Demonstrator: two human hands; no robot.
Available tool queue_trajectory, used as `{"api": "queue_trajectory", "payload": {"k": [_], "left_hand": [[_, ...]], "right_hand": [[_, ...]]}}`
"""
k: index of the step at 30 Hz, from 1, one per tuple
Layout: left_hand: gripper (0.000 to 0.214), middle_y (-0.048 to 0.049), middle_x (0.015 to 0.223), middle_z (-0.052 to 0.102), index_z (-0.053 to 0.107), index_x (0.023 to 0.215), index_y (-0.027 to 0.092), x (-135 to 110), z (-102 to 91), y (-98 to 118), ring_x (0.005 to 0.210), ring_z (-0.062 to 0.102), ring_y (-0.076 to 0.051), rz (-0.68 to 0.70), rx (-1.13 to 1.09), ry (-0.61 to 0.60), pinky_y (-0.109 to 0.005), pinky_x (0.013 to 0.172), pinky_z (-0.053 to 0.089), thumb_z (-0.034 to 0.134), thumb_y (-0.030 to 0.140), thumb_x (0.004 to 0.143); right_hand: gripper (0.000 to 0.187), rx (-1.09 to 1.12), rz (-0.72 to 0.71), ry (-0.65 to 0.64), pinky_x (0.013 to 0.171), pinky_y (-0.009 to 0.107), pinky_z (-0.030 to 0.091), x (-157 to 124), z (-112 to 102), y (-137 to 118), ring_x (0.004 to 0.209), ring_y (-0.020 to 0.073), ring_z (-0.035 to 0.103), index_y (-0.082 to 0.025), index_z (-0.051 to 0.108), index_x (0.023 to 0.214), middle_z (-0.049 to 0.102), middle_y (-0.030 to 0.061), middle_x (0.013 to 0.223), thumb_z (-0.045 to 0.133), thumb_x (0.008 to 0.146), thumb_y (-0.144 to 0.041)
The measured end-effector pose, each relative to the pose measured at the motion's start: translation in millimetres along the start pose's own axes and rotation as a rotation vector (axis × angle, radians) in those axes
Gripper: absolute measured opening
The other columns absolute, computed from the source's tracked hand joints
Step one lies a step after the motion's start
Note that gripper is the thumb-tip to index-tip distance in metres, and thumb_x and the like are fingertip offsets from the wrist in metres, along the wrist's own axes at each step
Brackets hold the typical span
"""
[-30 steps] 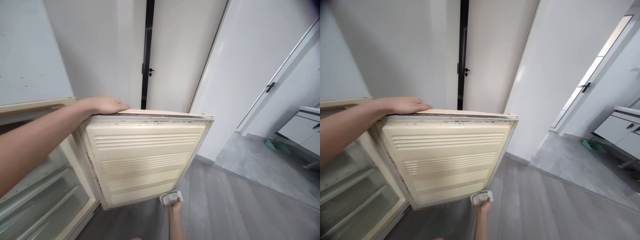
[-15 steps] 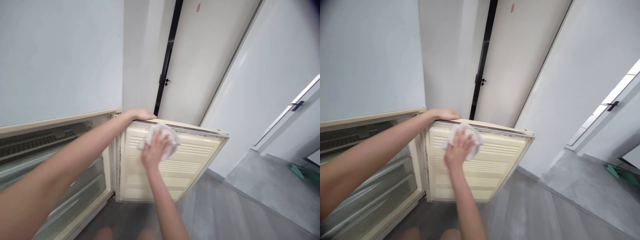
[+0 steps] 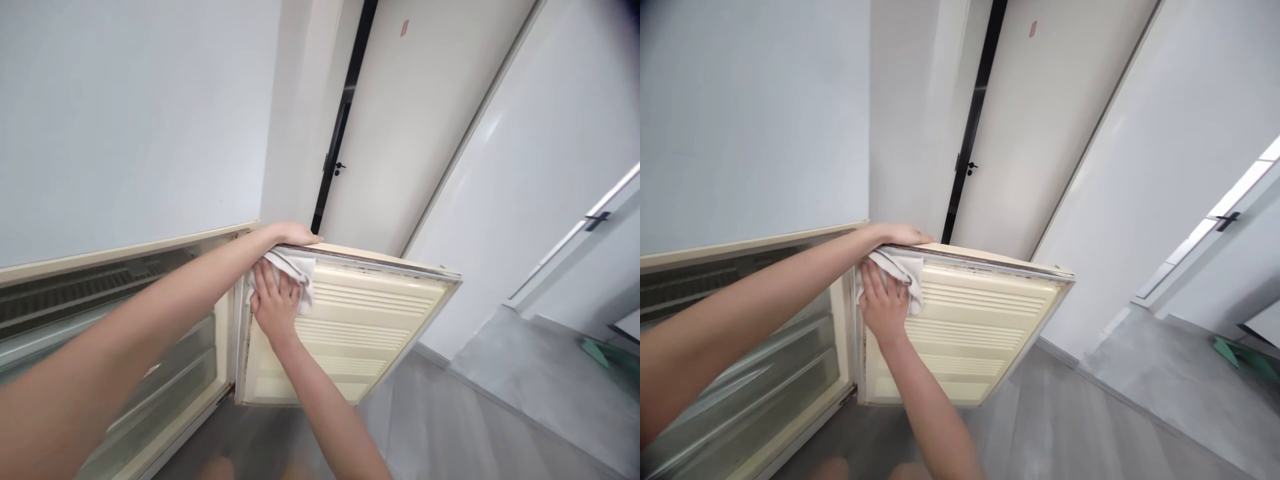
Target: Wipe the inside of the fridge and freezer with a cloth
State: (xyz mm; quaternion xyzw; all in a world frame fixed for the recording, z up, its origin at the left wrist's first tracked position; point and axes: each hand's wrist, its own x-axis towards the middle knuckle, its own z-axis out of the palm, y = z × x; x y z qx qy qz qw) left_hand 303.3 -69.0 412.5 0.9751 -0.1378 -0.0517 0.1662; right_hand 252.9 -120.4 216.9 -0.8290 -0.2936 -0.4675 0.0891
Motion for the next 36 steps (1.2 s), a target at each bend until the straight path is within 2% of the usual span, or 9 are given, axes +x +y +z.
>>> {"api": "queue_trajectory", "payload": {"k": [5,10,13,15,19,23,27,31,36], "left_hand": [[0.062,-0.0117,0.125,0.063,0.067,0.105,0.018,-2.3,-2.3,-1.3,0.107,0.060,-0.026,0.042,0.025,-0.020,-0.033,0.093,0.043,0.033,0.062,0.078],[0.060,-0.0127,0.113,0.068,0.070,0.094,0.016,-2.0,-2.5,-1.1,0.095,0.063,-0.025,0.057,0.035,-0.021,-0.032,0.085,0.046,0.034,0.061,0.078],[0.061,-0.0119,0.115,0.067,0.069,0.096,0.017,-1.5,-2.6,-0.3,0.098,0.062,-0.026,0.037,0.038,-0.007,-0.031,0.087,0.045,0.036,0.063,0.075],[0.061,-0.0121,0.117,0.066,0.069,0.099,0.016,-0.6,-2.5,-0.3,0.100,0.062,-0.026,0.027,0.038,-0.001,-0.031,0.088,0.045,0.038,0.063,0.074],[0.060,-0.0136,0.119,0.065,0.068,0.100,0.014,0.8,-1.6,-0.7,0.100,0.062,-0.026,0.025,0.035,0.006,-0.031,0.088,0.045,0.038,0.060,0.075],[0.057,-0.0122,0.114,0.067,0.068,0.096,0.015,0.8,-0.6,-0.4,0.095,0.062,-0.025,0.043,0.029,0.007,-0.029,0.084,0.045,0.038,0.058,0.076],[0.058,-0.0091,0.109,0.069,0.070,0.091,0.018,0.6,0.6,-1.8,0.092,0.062,-0.023,0.076,0.012,0.004,-0.029,0.083,0.044,0.035,0.061,0.076],[0.055,-0.0056,0.092,0.070,0.070,0.080,0.020,0.9,2.6,-6.5,0.084,0.061,-0.023,0.170,-0.034,0.034,-0.031,0.077,0.043,0.035,0.063,0.076],[0.049,-0.0029,0.077,0.068,0.067,0.069,0.022,2.0,3.4,-10.5,0.074,0.059,-0.020,0.195,-0.087,0.038,-0.031,0.070,0.042,0.039,0.061,0.077]], "right_hand": [[0.059,-0.068,0.048,0.110,0.103,0.047,0.034,-37.2,0.7,34.3,0.134,0.0286,0.029,-0.033,0.029,0.144,0.032,-0.0014,0.149,0.042,0.087,-0.034],[0.068,-0.155,0.501,0.281,0.102,0.070,0.016,-87.6,-30.2,154.3,0.141,0.0376,0.001,-0.014,0.014,0.148,0.020,0.0170,0.152,0.034,0.087,-0.035],[0.064,-0.084,0.786,0.442,0.109,0.062,0.012,-108.8,-49.1,215.5,0.142,0.0315,0.002,-0.010,0.007,0.148,0.010,0.0179,0.154,0.024,0.092,-0.035],[0.063,-0.045,0.911,0.501,0.113,0.053,0.013,-112.5,-51.9,228.2,0.142,0.0271,0.005,-0.008,0.006,0.148,0.009,0.0177,0.154,0.020,0.094,-0.036],[0.063,-0.051,0.895,0.447,0.113,0.054,0.010,-98.7,-25.1,168.7,0.142,0.0300,0.000,-0.006,0.009,0.148,0.011,0.0203,0.153,0.022,0.095,-0.037],[0.065,-0.067,0.482,0.250,0.100,0.072,0.019,-82.7,26.3,46.7,0.140,0.0391,-0.004,-0.010,0.012,0.148,0.021,0.0212,0.150,0.031,0.091,-0.036],[0.056,0.038,0.167,0.054,0.105,0.055,0.030,-85.2,59.0,-32.8,0.138,0.0299,0.024,-0.030,0.032,0.143,0.040,0.0050,0.145,0.043,0.089,-0.034],[0.049,0.112,-0.030,-0.111,0.104,0.035,0.036,-107.2,56.2,-21.8,0.127,0.0174,0.042,-0.034,0.040,0.138,0.046,-0.0007,0.140,0.043,0.090,-0.030],[0.044,-0.104,0.296,0.093,0.096,0.063,0.035,-156.7,32.5,74.5,0.129,0.0429,0.034,-0.025,0.057,0.127,0.054,0.0122,0.130,0.047,0.085,-0.032]]}}
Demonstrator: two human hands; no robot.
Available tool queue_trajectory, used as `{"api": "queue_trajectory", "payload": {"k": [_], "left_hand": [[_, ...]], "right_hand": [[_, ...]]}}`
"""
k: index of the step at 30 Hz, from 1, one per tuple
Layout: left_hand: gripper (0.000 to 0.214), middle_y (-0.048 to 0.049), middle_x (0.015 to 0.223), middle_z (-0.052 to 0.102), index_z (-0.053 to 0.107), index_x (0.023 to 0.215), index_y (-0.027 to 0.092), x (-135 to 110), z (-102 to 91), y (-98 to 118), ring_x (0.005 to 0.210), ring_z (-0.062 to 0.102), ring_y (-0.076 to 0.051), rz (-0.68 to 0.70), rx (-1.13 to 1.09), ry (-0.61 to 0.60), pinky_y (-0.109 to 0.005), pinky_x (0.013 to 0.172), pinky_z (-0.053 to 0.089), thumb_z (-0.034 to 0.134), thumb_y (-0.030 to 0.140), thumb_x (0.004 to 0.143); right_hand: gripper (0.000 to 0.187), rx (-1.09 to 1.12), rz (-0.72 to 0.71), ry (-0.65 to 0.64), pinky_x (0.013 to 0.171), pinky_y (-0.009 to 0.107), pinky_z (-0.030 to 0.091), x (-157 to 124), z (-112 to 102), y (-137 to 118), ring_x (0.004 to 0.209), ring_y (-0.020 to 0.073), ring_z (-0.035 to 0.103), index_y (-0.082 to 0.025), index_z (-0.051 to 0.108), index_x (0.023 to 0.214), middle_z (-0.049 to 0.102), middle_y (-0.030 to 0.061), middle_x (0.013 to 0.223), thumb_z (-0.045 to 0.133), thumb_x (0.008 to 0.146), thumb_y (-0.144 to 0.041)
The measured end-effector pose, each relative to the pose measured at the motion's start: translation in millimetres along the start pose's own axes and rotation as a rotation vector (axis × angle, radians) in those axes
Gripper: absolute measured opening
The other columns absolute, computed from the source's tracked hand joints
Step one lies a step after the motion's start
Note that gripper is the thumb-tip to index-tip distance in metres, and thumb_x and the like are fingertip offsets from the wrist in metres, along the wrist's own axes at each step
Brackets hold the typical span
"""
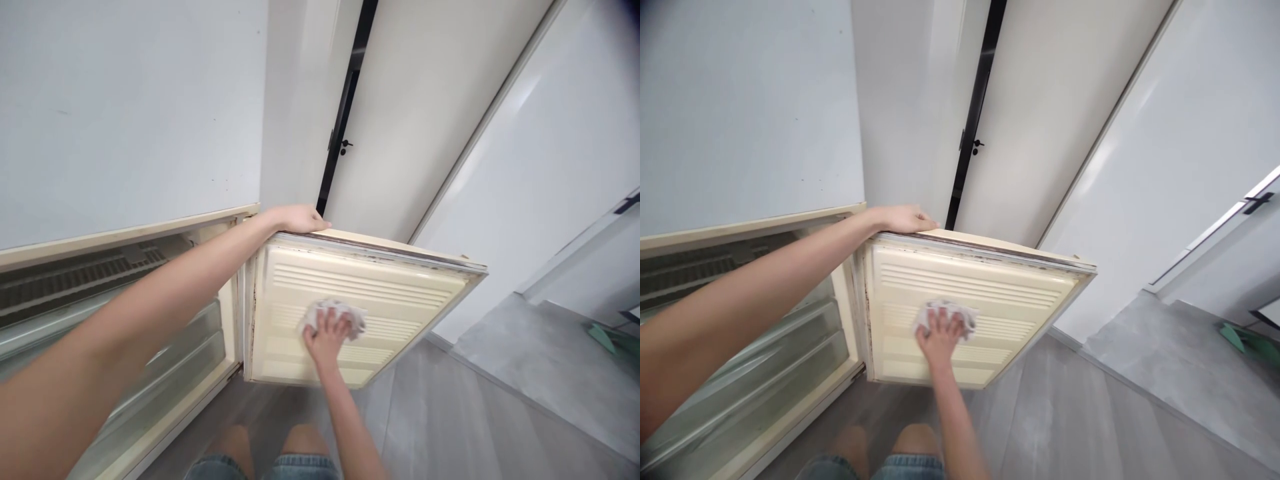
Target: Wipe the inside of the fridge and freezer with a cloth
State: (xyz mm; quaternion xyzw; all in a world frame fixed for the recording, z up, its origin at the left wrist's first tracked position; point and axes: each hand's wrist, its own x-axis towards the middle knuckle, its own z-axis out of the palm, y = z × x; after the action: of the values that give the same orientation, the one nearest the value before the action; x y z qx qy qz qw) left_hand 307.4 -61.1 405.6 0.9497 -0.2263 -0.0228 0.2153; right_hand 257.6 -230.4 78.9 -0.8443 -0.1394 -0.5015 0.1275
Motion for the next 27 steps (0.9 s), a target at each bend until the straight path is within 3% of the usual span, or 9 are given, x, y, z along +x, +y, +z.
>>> {"api": "queue_trajectory", "payload": {"k": [3,5,8,11,15,18,20,23,27], "left_hand": [[0.047,-0.0023,0.081,0.069,0.068,0.070,0.023,0.5,-0.7,0.6,0.076,0.060,-0.021,-0.012,-0.006,-0.001,-0.031,0.072,0.043,0.041,0.061,0.076],[0.046,-0.0023,0.081,0.069,0.070,0.073,0.023,0.3,-1.1,1.9,0.076,0.060,-0.020,-0.031,0.004,0.005,-0.030,0.071,0.043,0.042,0.060,0.075],[0.046,-0.0034,0.080,0.068,0.070,0.075,0.022,-1.0,-1.5,4.8,0.077,0.060,-0.020,-0.055,0.035,0.024,-0.030,0.070,0.044,0.043,0.059,0.075],[0.048,-0.0041,0.083,0.068,0.069,0.073,0.021,-3.0,-1.2,8.2,0.078,0.060,-0.021,-0.067,0.058,0.030,-0.030,0.072,0.044,0.040,0.059,0.076],[0.047,-0.0054,0.085,0.069,0.068,0.074,0.020,-5.1,-0.6,11.8,0.078,0.060,-0.021,-0.080,0.071,0.034,-0.031,0.074,0.044,0.038,0.056,0.078],[0.049,-0.0058,0.090,0.070,0.070,0.081,0.019,-5.5,-0.6,12.2,0.082,0.061,-0.022,-0.095,0.077,0.034,-0.031,0.078,0.044,0.039,0.057,0.077],[0.050,-0.0040,0.095,0.070,0.071,0.088,0.022,-4.9,-0.9,11.2,0.086,0.061,-0.022,-0.121,0.077,0.037,-0.029,0.081,0.043,0.041,0.059,0.076],[0.051,-0.0027,0.101,0.070,0.071,0.093,0.024,-2.9,-1.3,8.9,0.087,0.062,-0.021,-0.145,0.080,0.038,-0.029,0.081,0.043,0.041,0.060,0.075],[0.052,-0.0030,0.099,0.071,0.072,0.091,0.024,-0.5,-1.7,7.4,0.083,0.062,-0.021,-0.132,0.086,0.026,-0.029,0.075,0.043,0.040,0.063,0.075]], "right_hand": [[0.061,-0.015,0.241,0.137,0.099,0.067,0.027,-1.9,-12.0,74.8,0.136,0.0448,0.019,-0.023,0.024,0.147,0.037,0.0130,0.144,0.036,0.088,-0.029],[0.065,-0.001,0.406,0.196,0.103,0.064,0.025,1.8,-18.6,114.7,0.138,0.0428,0.014,-0.022,0.005,0.150,0.022,0.0132,0.152,0.029,0.090,-0.031],[0.064,0.023,0.546,0.297,0.107,0.058,0.023,10.0,-21.6,140.0,0.139,0.0398,0.011,-0.022,-0.005,0.149,0.010,0.0121,0.155,0.024,0.093,-0.032],[0.065,0.098,0.533,0.277,0.108,0.062,0.019,13.7,-13.7,108.5,0.140,0.0392,0.007,-0.029,-0.008,0.148,0.009,0.0065,0.156,0.026,0.092,-0.029],[0.066,0.132,0.322,0.156,0.097,0.073,0.025,0.6,12.3,0.3,0.138,0.0449,0.007,-0.017,0.008,0.150,0.024,0.0188,0.150,0.033,0.090,-0.027],[0.049,0.176,0.074,0.016,0.095,0.069,0.031,-17.9,34.6,-78.2,0.135,0.0443,0.023,-0.019,0.046,0.136,0.049,0.0163,0.135,0.042,0.089,-0.033],[0.044,0.219,-0.138,-0.079,0.100,0.055,0.036,-28.0,44.3,-109.1,0.129,0.0334,0.039,-0.028,0.049,0.133,0.054,0.0069,0.133,0.042,0.090,-0.034],[0.050,0.261,-0.418,-0.273,0.099,0.032,0.040,-35.9,46.7,-118.5,0.125,0.0176,0.046,-0.030,0.035,0.142,0.047,-0.0009,0.140,0.038,0.092,-0.026],[0.051,0.266,-0.431,-0.338,0.095,0.026,0.041,-43.6,41.5,-85.6,0.120,0.0143,0.050,-0.032,0.035,0.141,0.049,-0.0033,0.138,0.040,0.091,-0.024]]}}
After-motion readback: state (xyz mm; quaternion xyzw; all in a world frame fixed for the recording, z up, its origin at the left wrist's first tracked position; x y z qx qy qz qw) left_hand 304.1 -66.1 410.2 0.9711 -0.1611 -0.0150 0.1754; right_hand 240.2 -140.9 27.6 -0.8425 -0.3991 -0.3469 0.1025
